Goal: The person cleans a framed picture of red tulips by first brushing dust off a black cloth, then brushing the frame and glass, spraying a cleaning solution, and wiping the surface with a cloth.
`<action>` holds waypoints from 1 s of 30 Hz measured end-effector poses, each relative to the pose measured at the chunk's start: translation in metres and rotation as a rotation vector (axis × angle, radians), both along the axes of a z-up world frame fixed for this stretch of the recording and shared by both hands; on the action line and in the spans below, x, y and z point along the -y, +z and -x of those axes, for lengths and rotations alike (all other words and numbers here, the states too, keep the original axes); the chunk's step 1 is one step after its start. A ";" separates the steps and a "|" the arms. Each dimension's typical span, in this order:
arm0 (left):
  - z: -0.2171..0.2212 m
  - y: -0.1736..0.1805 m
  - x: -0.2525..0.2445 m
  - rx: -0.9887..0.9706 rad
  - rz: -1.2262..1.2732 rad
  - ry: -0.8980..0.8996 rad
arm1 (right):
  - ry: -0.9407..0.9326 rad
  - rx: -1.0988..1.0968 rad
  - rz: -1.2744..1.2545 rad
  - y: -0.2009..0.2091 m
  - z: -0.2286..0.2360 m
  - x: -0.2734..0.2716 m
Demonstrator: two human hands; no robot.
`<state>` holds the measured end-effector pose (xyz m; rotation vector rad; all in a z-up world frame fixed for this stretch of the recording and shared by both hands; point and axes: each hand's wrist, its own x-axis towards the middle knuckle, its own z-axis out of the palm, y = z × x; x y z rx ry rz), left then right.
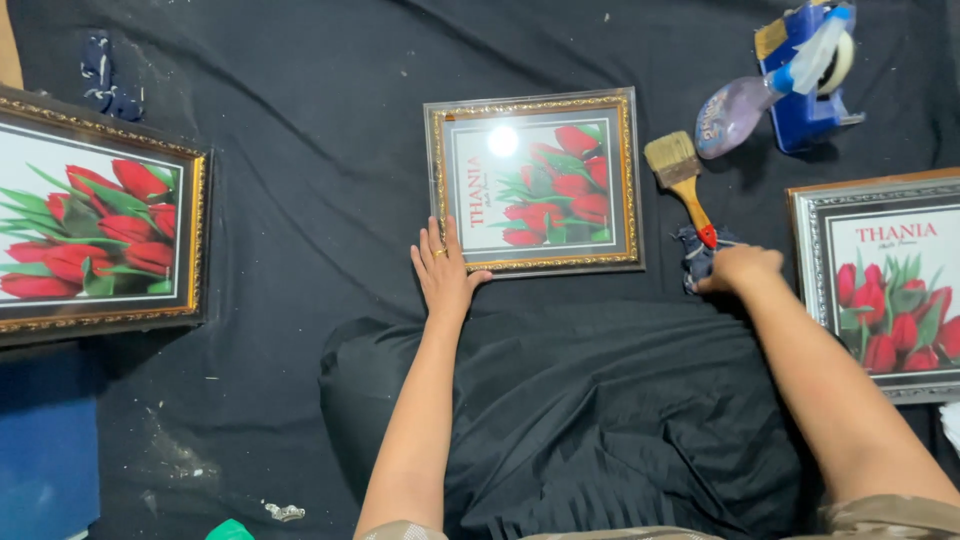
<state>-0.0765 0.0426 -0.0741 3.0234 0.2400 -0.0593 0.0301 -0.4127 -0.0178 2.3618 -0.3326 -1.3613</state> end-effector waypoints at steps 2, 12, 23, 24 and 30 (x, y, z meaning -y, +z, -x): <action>0.000 0.018 0.004 -0.035 0.271 0.020 | 0.121 0.054 -0.063 -0.073 0.009 0.037; 0.006 0.022 0.049 0.286 0.667 -0.039 | -0.095 0.416 -0.504 0.128 0.021 0.031; -0.002 0.050 0.187 -0.084 2.167 0.625 | -0.598 0.922 -1.358 0.013 0.079 -0.178; -0.003 0.044 0.186 -0.077 2.167 0.627 | -0.594 0.919 -1.361 0.020 0.082 -0.185; 0.012 0.057 0.144 0.066 1.282 0.321 | -0.332 1.084 -1.314 0.007 0.098 -0.195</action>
